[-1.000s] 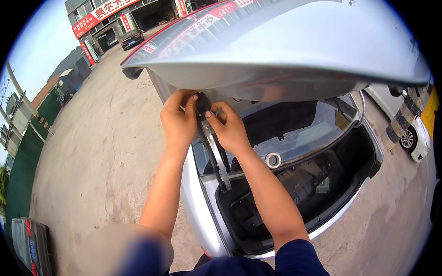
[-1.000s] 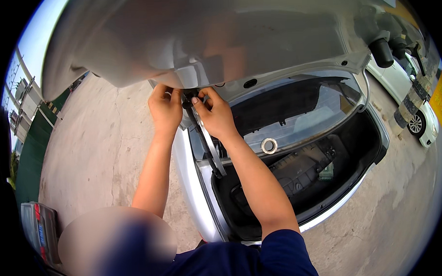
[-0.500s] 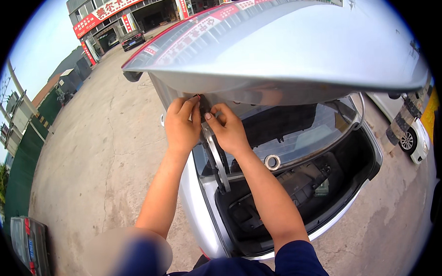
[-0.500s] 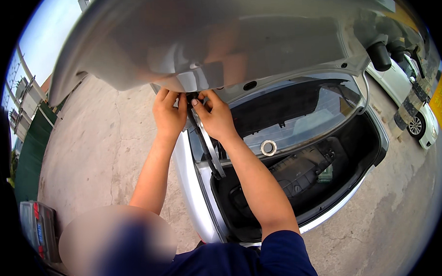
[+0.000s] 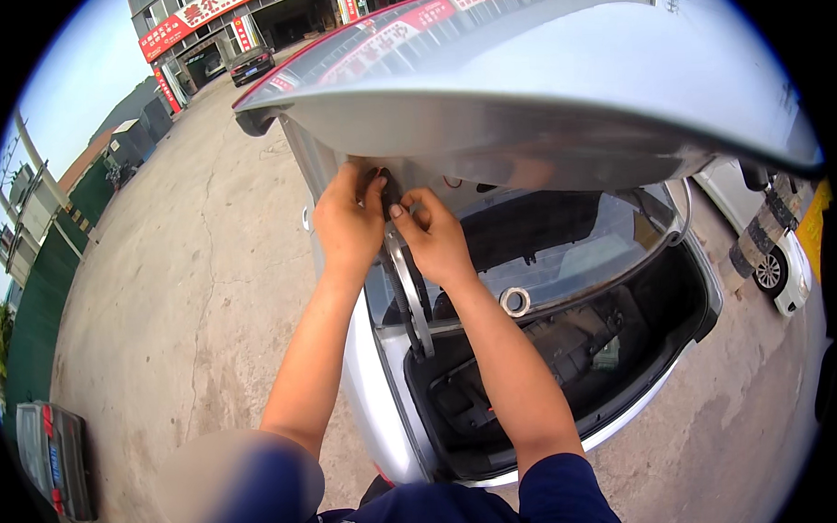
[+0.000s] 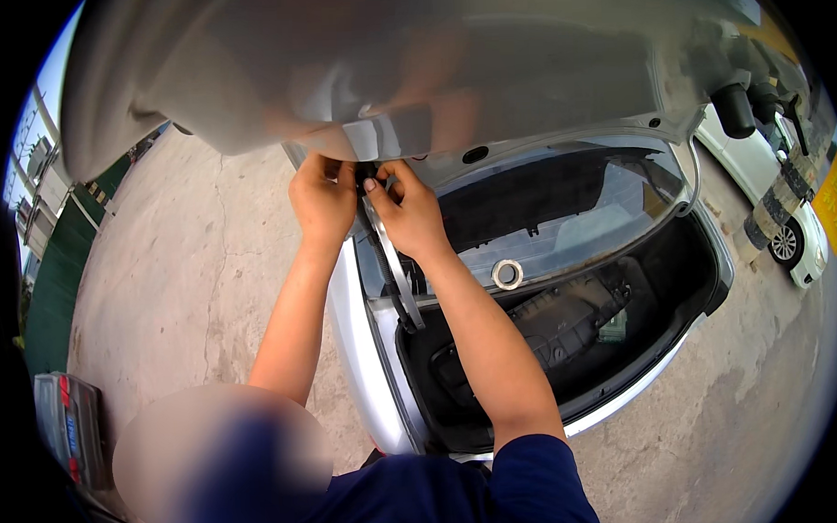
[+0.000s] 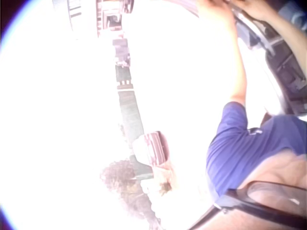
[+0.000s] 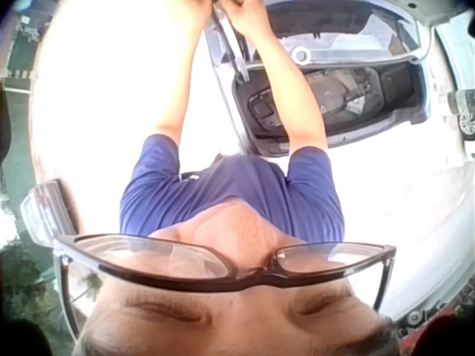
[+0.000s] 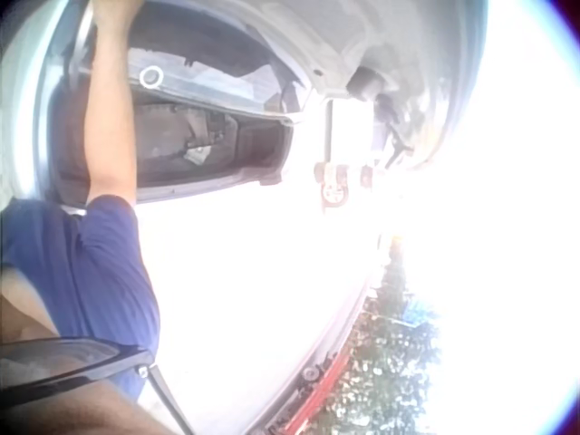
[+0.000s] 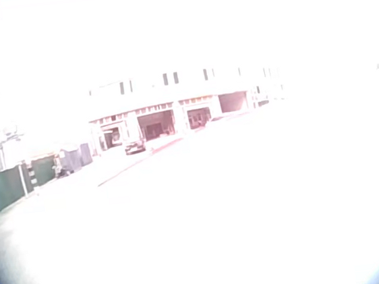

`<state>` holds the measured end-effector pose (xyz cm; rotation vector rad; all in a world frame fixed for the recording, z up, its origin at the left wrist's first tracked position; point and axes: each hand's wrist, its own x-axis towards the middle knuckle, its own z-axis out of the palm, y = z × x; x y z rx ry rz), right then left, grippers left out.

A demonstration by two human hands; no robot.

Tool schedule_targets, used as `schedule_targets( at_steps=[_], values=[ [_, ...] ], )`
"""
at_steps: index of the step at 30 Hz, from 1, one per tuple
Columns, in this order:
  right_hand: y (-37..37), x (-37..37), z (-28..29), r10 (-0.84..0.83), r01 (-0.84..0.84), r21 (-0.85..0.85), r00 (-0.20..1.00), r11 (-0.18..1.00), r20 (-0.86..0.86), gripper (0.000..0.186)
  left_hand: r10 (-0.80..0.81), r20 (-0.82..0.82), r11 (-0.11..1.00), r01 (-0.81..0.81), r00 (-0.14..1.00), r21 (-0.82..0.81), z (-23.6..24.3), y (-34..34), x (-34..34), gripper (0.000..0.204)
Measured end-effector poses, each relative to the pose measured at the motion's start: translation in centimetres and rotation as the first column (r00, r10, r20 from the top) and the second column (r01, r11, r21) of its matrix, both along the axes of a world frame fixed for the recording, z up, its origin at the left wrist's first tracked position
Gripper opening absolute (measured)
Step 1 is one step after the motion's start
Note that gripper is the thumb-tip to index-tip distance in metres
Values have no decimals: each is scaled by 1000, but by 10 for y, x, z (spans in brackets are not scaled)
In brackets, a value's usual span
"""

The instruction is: The person works at the open trunk of a silver car, connecting and taping wires near the tail light assembly. They route wires along the trunk lid, secure them with electrical tape, and adjust connections to the vehicle's wiring harness.

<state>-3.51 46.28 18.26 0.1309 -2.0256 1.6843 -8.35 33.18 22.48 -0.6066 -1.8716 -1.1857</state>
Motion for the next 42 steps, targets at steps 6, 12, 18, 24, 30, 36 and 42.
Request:
schedule_targets(
  at_steps=[6,12,18,24,30,36,42],
  values=[
    [-2,2,3,-2,2,6,1000,1000,15,26,26,-333,941,-135,943,-311,-2,-16,-8,11],
    [-1,0,0,-11,11,1,1000,1000,3,26,96,-216,902,-177,972,-395,12,-12,-2,11],
    [-4,4,4,-33,32,29,999,999,7,26,209,-258,891,-292,943,-347,18,-10,-16,21],
    [-3,2,6,-49,49,45,999,998,-13,28,263,-474,864,-424,840,-272,14,-9,-32,30],
    [-4,5,2,-67,68,21,997,997,-34,29,126,-491,903,-304,862,-304,14,-20,-39,27],
    [4,-1,-7,-21,20,-15,999,1000,-38,30,-57,53,976,67,997,-210,-6,-42,-8,15],
    [4,1,-14,-28,23,-81,998,996,-61,29,-99,213,982,130,972,-138,-31,-28,-3,16]
  ],
)
